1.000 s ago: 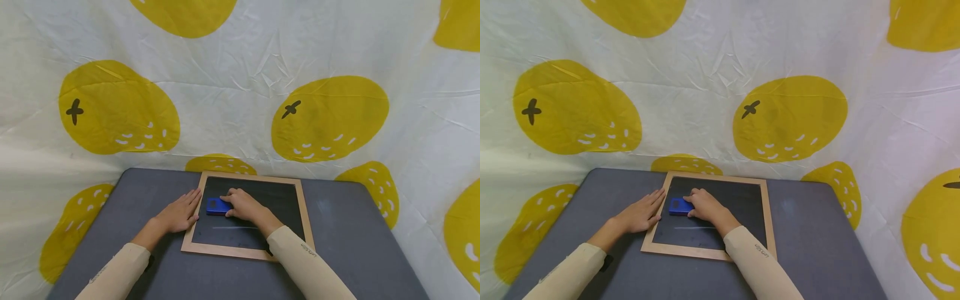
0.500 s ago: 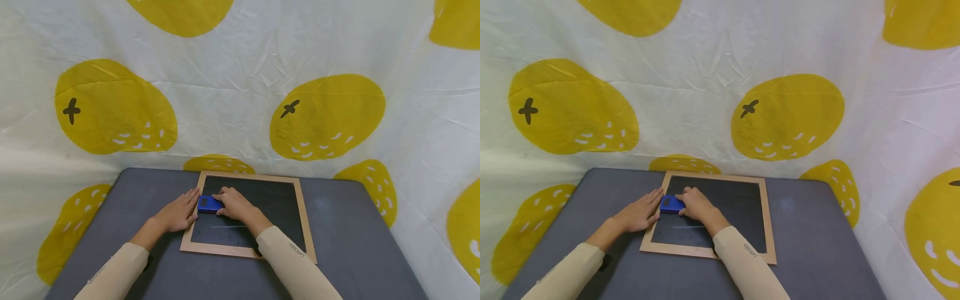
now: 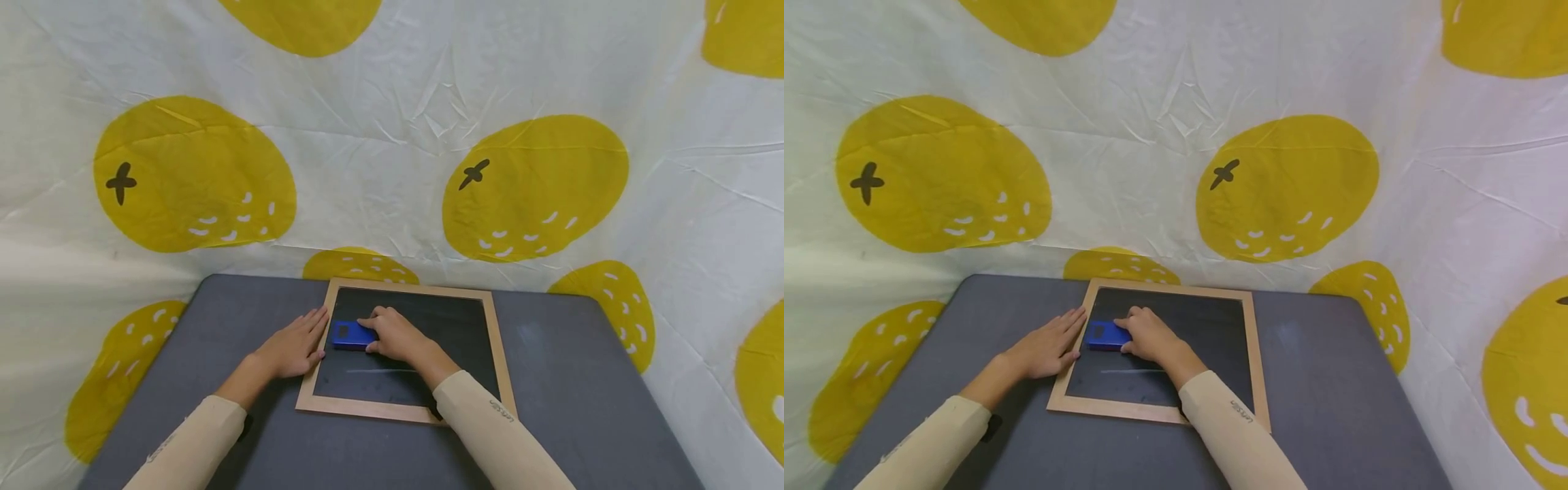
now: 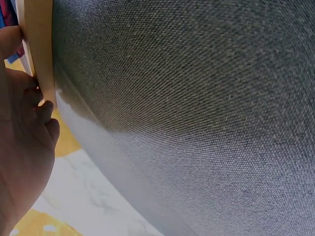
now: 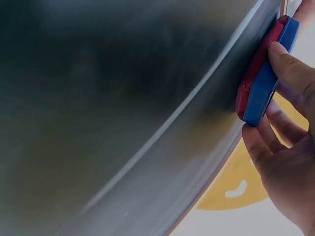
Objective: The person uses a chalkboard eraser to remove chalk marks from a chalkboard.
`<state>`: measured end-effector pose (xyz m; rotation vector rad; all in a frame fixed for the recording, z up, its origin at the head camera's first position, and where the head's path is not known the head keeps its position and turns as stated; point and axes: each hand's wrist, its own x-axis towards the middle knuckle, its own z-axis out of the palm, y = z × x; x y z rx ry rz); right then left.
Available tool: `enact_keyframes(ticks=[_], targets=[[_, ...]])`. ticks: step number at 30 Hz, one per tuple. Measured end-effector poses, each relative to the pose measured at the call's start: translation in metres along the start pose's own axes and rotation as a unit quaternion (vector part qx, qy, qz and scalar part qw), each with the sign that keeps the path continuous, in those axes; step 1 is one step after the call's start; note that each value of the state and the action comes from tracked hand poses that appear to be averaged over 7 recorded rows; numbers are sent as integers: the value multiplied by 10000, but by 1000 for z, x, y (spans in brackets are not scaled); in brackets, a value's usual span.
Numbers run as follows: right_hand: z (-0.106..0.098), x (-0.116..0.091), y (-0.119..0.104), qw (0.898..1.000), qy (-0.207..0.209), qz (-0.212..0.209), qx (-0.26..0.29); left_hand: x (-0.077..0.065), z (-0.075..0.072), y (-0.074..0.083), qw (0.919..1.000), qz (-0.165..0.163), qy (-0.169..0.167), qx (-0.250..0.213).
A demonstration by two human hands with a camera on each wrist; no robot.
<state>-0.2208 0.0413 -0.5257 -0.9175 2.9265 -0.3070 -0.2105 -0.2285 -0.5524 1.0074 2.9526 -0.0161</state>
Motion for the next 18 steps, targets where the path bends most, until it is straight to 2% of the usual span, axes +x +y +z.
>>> enact_keyframes(ticks=[6,10,18], targets=[[-2,-11,17,9999,-4,-43,125,0,1,-2,9999,74,98,35],[-4,-24,33,9991,26,-17,422,0,4,-4,9999,108,132,-23],[-8,-51,65,9959,172,244,854,-1,2,-3,9999,126,74,-87]])
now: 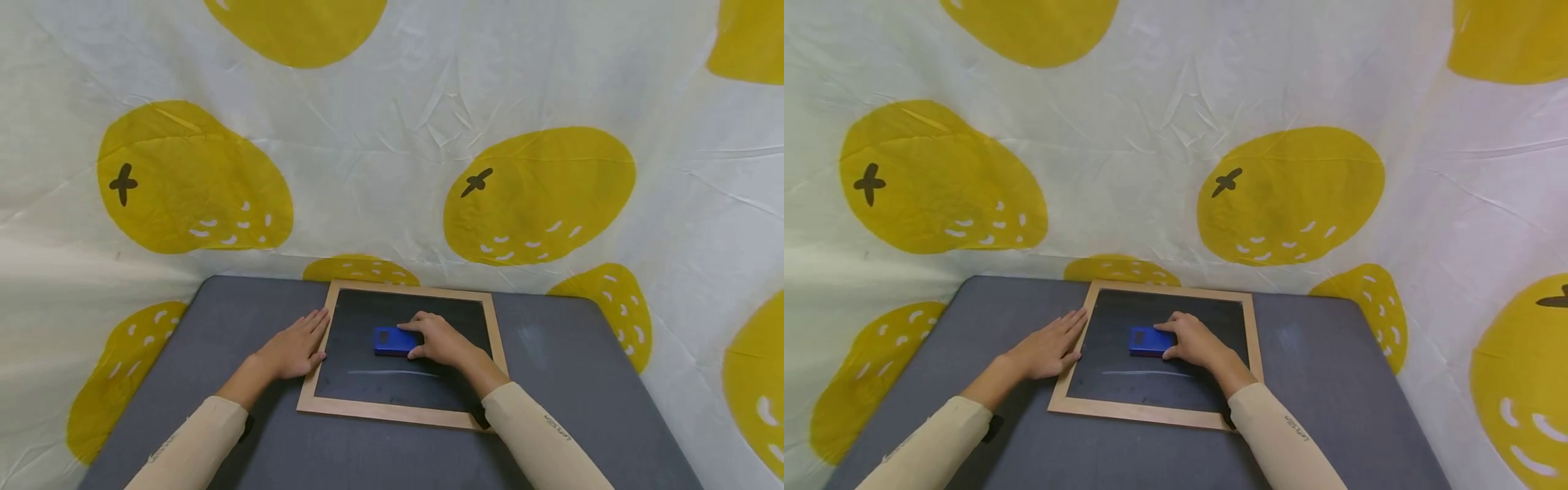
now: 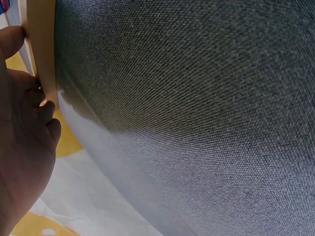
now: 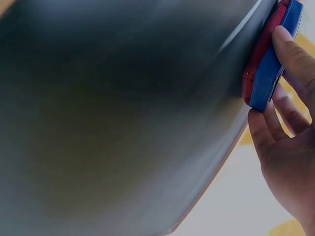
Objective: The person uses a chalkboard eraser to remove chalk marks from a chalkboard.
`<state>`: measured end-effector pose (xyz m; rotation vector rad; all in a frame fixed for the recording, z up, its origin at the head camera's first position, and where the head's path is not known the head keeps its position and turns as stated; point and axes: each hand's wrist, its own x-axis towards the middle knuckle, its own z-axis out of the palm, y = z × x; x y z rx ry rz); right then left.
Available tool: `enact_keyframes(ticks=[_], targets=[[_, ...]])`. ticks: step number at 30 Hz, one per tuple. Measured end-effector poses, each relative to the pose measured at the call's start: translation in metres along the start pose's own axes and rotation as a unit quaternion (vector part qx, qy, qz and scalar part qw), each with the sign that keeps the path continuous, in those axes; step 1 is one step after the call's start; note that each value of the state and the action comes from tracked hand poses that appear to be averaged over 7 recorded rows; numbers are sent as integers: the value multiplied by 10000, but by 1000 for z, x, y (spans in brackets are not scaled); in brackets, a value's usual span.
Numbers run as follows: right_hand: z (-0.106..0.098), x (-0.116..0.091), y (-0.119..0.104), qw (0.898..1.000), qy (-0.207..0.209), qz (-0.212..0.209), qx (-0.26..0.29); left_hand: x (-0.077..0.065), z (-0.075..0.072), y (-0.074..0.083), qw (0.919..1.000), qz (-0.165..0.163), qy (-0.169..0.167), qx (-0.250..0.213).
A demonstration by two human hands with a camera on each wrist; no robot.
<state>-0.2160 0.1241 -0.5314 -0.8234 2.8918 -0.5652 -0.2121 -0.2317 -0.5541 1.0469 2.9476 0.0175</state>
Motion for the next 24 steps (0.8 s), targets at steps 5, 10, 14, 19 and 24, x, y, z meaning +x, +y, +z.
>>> enact_keyframes(ticks=[5,10,14,19,24], targets=[[-3,-12,16,9998,58,178,20,0,-1,1,10000,-14,-25,5],[-7,-25,29,9997,100,234,-30,-1,-3,3,10000,-18,-38,42],[-10,-38,41,9995,150,283,-51,-1,-4,4,10000,-4,-8,4],[-14,-56,61,9991,245,325,-99,-1,-4,6,10000,-12,-16,-3],[-19,-73,77,9988,364,321,-112,-2,-2,5,10000,-55,-29,20]])
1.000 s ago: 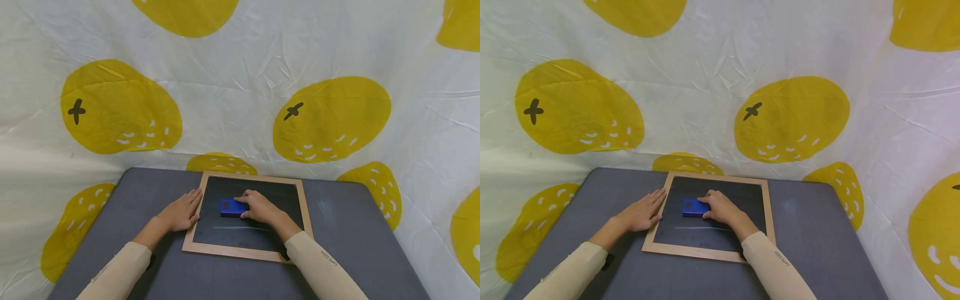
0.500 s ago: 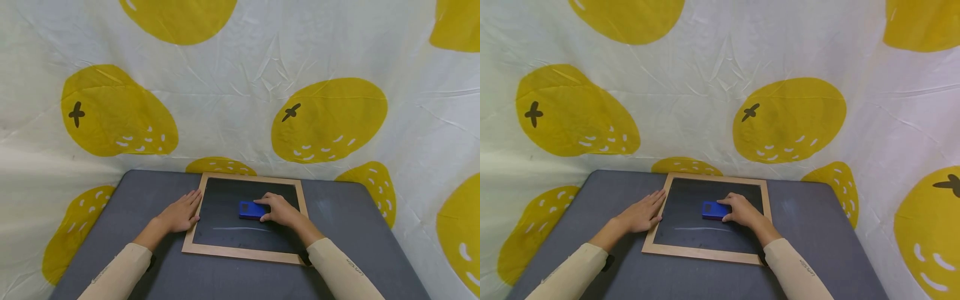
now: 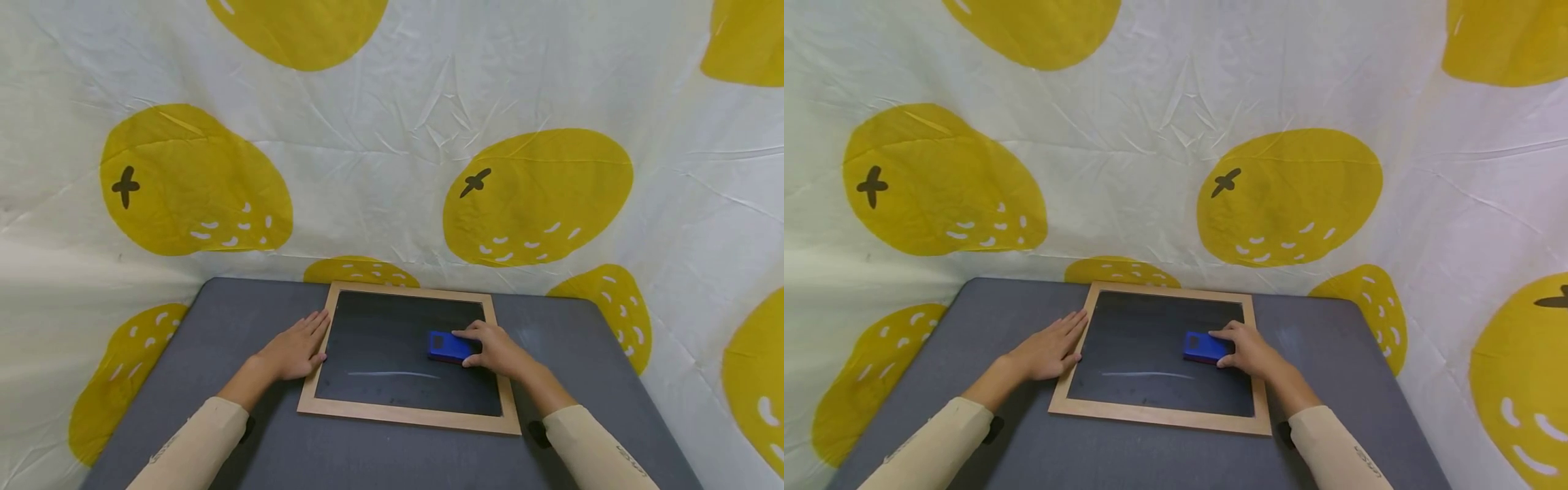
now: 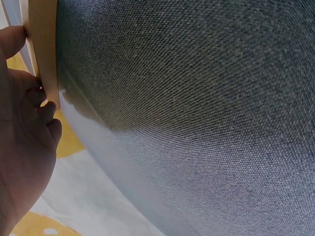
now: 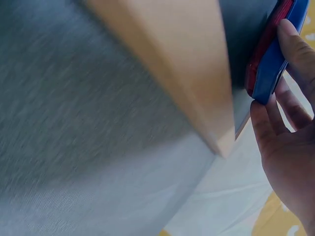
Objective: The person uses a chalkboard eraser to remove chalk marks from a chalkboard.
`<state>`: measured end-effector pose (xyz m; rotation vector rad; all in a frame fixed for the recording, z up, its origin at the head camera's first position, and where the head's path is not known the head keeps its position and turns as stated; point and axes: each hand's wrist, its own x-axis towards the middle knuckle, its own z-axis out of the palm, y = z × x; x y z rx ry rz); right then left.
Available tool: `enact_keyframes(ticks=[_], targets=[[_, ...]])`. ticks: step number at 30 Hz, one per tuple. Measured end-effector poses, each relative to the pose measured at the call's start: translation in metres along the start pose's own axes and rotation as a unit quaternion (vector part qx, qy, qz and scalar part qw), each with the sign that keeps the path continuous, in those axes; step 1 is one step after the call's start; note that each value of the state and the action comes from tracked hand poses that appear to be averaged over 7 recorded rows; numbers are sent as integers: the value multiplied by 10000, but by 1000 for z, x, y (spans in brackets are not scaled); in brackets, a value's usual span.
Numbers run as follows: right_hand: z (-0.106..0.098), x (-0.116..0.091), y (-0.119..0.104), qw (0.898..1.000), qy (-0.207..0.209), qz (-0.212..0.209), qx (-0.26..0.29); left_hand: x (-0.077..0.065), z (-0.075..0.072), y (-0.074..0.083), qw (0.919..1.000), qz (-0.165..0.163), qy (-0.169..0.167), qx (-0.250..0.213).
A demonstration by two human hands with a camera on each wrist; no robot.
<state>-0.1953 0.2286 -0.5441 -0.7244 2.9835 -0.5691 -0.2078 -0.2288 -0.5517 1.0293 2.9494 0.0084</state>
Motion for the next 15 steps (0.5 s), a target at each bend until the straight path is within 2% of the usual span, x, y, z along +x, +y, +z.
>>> enact_keyframes(ticks=[9,15], targets=[[-5,-18,16,9997,176,-50,-157,0,1,1,9999,46,116,57],[-1,-22,20,9996,244,-87,-137,-1,3,2,9996,63,120,249]])
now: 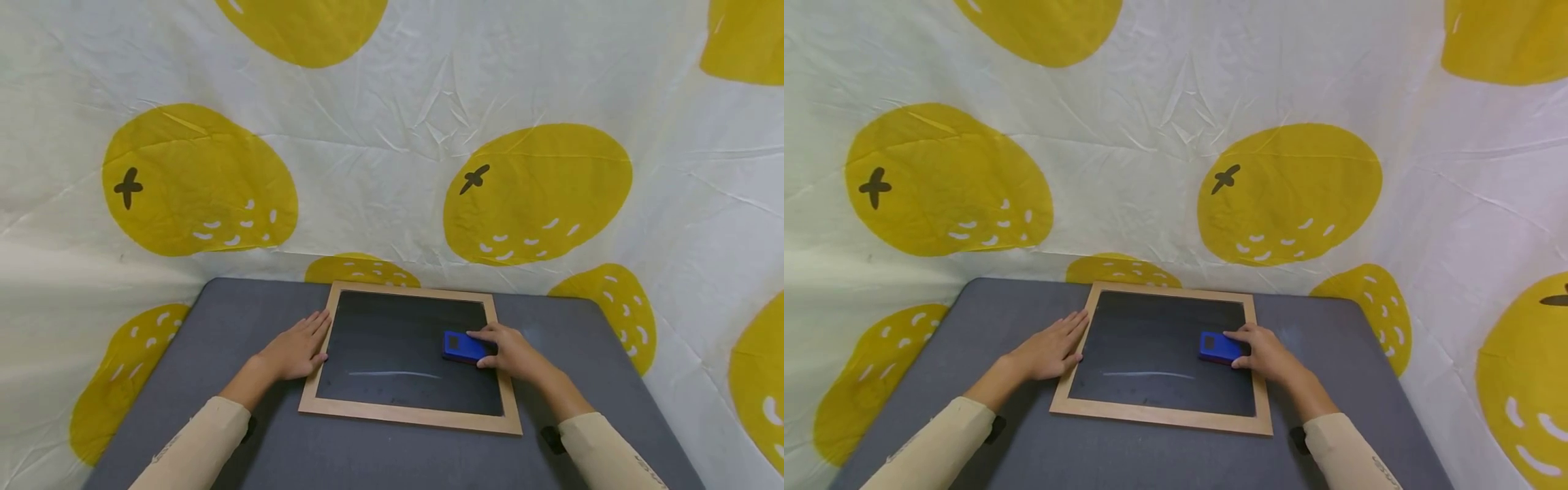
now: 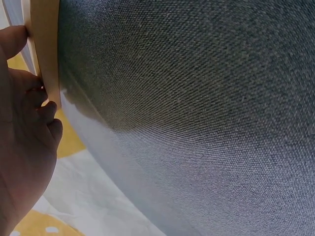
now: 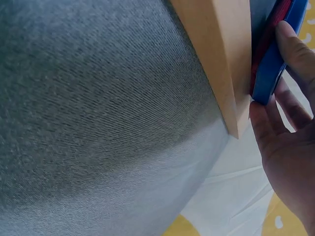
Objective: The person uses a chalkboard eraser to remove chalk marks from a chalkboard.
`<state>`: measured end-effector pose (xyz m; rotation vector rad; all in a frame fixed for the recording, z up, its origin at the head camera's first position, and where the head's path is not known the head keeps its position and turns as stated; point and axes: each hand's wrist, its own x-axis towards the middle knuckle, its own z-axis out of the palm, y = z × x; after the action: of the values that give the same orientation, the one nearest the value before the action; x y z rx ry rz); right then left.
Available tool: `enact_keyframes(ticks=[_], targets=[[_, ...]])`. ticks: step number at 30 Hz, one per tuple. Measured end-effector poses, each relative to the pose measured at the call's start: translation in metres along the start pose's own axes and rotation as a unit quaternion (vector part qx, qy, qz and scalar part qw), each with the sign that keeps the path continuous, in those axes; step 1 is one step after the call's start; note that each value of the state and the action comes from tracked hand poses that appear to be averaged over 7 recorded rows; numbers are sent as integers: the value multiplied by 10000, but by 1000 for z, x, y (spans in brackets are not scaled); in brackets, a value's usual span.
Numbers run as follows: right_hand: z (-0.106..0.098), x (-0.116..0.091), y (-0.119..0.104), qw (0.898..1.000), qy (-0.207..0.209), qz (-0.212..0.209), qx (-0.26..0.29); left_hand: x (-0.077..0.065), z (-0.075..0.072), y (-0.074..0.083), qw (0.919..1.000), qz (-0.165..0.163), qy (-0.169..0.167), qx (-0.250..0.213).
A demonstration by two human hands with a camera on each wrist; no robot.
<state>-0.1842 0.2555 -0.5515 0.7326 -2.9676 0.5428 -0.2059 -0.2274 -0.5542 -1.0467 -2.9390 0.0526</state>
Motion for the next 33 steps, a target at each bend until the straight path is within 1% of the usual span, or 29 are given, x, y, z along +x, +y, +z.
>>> enact_keyframes(ticks=[1,7,10,14,18,24,27,33], targets=[[0,-1,0,10000,23,-11,5,1,0,0,10000,5,-28,37],[-1,-5,-3,9999,107,45,-2,5,2,-1,9999,19,-94,-94],[-3,-5,-7,10000,50,51,48,4,2,-2,9998,-16,-112,-135],[-4,-3,-8,10000,-13,54,70,2,-1,-2,9997,-7,-90,-206],[-5,-1,-9,10000,6,-6,82,2,-4,-3,9997,15,-98,-209],[-4,1,-13,9998,14,-170,66,2,-5,-3,9996,-39,-176,-230],[-2,6,-18,9995,-30,-315,-23,2,-5,-3,9995,-40,-159,-280],[4,18,-37,9992,-180,-363,-72,1,-6,-2,9994,-44,-177,-306]])
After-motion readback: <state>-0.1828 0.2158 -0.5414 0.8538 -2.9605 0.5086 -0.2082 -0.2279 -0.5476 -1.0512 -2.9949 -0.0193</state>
